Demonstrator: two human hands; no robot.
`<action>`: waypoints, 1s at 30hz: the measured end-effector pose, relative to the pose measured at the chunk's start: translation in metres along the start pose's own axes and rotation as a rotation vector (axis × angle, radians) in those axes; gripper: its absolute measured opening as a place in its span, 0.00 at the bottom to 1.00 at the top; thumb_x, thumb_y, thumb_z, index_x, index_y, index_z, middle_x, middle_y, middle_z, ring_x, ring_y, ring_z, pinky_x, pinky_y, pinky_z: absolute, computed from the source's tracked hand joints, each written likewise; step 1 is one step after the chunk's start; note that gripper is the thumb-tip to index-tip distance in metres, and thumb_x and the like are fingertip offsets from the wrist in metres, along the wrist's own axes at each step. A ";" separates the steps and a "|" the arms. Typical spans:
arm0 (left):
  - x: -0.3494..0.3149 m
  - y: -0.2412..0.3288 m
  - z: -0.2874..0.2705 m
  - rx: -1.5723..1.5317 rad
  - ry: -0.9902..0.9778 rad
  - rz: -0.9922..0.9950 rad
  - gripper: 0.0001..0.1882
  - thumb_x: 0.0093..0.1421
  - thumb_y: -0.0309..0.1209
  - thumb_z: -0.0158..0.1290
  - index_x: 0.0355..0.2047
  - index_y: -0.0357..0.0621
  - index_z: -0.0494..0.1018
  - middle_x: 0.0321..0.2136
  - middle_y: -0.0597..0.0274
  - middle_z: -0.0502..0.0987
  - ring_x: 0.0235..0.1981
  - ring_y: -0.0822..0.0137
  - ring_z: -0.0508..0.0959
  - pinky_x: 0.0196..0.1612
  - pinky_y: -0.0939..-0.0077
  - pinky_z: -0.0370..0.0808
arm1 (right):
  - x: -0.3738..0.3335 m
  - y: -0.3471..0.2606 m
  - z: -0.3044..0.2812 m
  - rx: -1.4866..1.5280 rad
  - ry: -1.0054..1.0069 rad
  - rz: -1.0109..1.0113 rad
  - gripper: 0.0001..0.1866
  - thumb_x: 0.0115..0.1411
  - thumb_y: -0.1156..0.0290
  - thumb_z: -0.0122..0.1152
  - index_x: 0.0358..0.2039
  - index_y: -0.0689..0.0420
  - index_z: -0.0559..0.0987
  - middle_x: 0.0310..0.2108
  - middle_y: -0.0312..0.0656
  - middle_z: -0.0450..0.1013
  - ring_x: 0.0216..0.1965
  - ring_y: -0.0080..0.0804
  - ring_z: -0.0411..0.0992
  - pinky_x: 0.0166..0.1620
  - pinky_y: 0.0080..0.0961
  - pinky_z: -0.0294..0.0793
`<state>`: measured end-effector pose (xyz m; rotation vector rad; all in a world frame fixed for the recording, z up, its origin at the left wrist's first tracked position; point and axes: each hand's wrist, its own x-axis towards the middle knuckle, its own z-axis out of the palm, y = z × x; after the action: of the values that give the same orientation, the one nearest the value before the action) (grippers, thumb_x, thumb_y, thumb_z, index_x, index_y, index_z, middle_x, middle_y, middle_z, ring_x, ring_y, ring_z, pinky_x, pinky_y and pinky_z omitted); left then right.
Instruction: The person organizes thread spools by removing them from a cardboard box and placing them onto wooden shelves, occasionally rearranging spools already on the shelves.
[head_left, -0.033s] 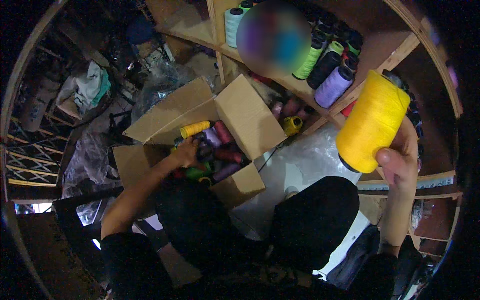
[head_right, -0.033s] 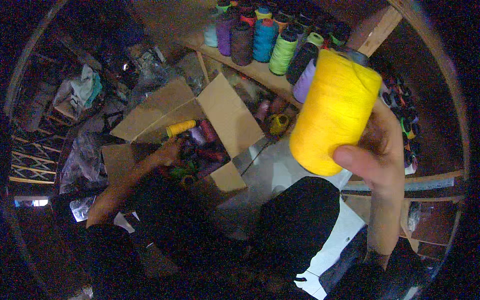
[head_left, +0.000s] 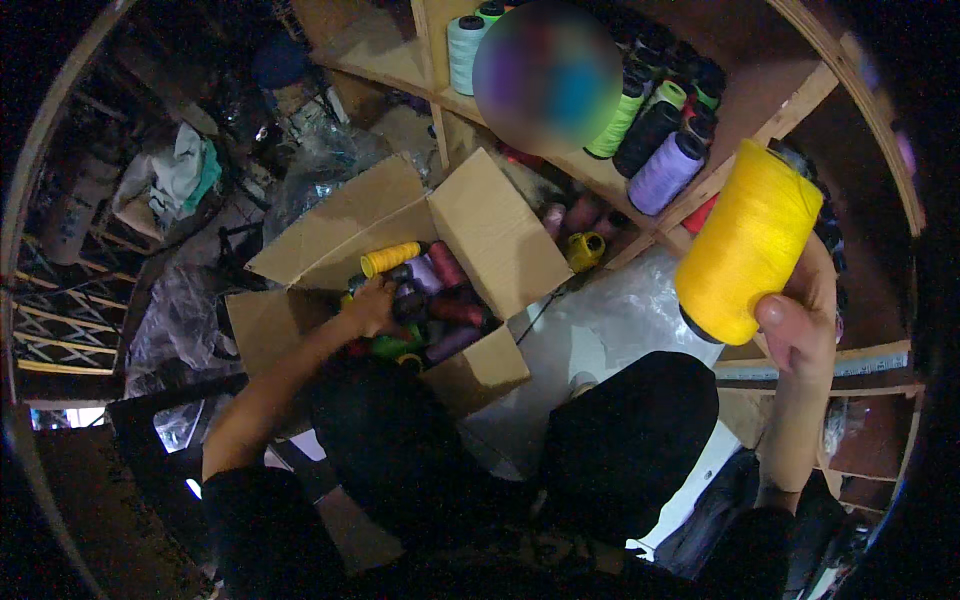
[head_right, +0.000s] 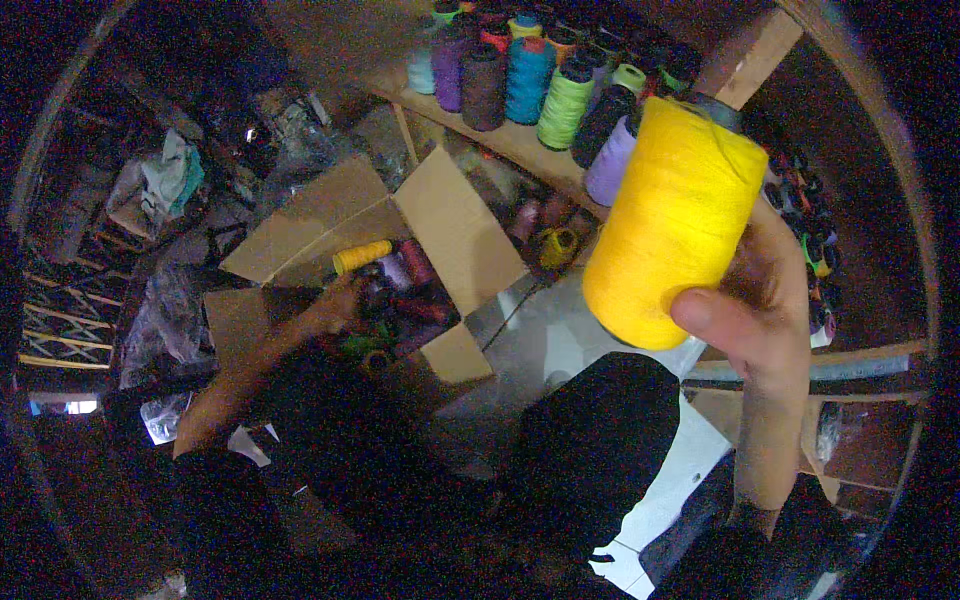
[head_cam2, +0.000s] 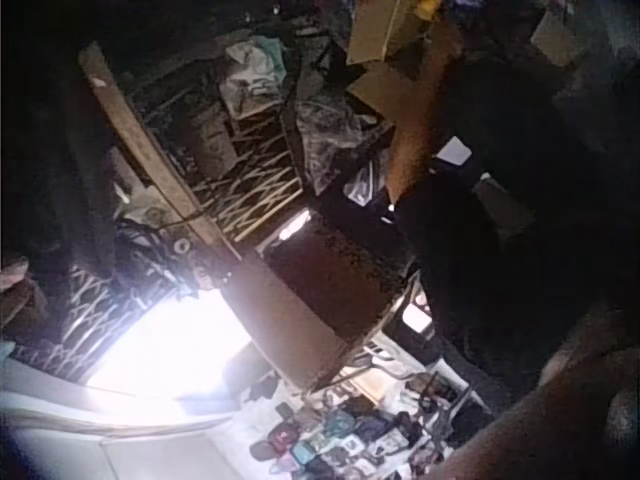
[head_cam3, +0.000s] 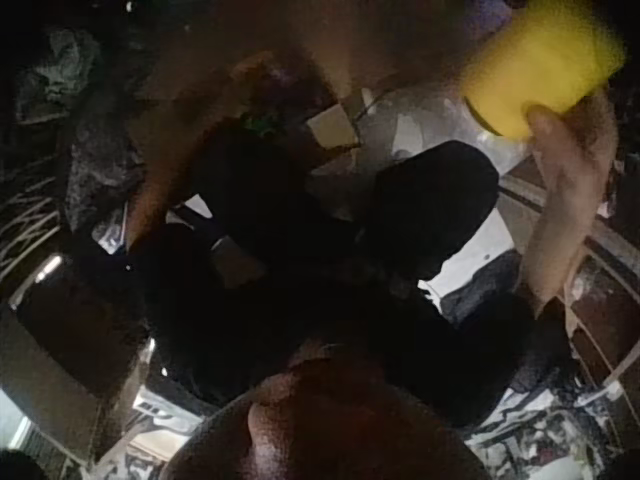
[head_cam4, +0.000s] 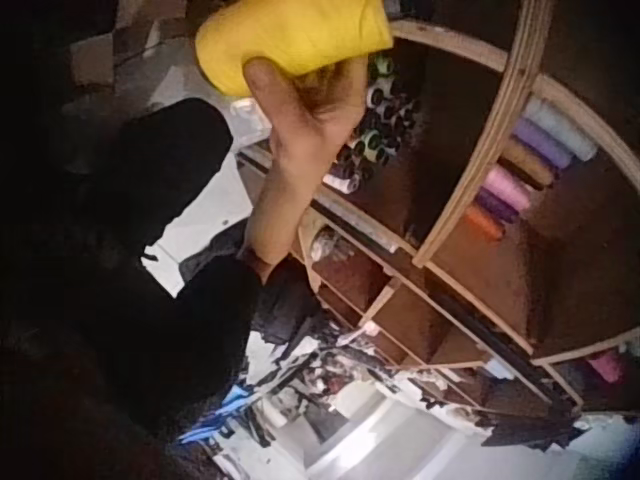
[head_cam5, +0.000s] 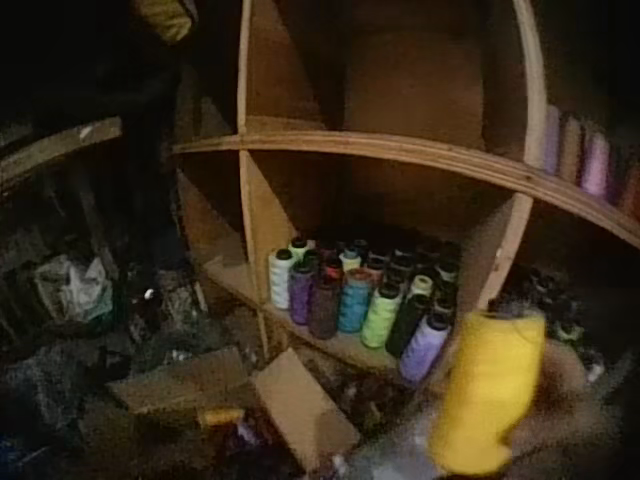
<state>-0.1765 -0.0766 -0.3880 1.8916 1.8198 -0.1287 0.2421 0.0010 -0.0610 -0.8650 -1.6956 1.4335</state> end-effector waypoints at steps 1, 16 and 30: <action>-0.002 0.004 -0.003 -0.020 0.001 -0.020 0.57 0.32 0.54 0.65 0.57 0.35 0.52 0.53 0.39 0.59 0.55 0.44 0.61 0.57 0.58 0.60 | -0.001 0.001 -0.002 -0.002 0.014 -0.004 0.43 0.38 0.66 0.69 0.54 0.68 0.61 0.47 0.47 0.68 0.48 0.36 0.69 0.54 0.30 0.64; -0.041 0.069 -0.011 0.001 0.198 -0.109 0.29 0.49 0.34 0.53 0.53 0.50 0.59 0.38 0.40 0.73 0.40 0.41 0.73 0.43 0.54 0.70 | -0.008 0.010 -0.010 0.007 0.055 -0.025 0.42 0.39 0.66 0.69 0.54 0.67 0.61 0.48 0.47 0.68 0.48 0.38 0.69 0.53 0.32 0.65; -0.035 0.061 -0.126 -0.909 0.251 0.185 0.41 0.38 0.31 0.65 0.52 0.36 0.60 0.46 0.52 0.70 0.48 0.61 0.70 0.53 0.68 0.65 | -0.047 -0.081 -0.059 -0.148 0.310 -0.428 0.41 0.38 0.69 0.69 0.53 0.67 0.63 0.49 0.48 0.68 0.48 0.37 0.69 0.54 0.34 0.65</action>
<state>-0.1566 -0.0542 -0.2468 1.4113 1.4405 0.8825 0.3140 -0.0226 0.0193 -0.7041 -1.6363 0.8513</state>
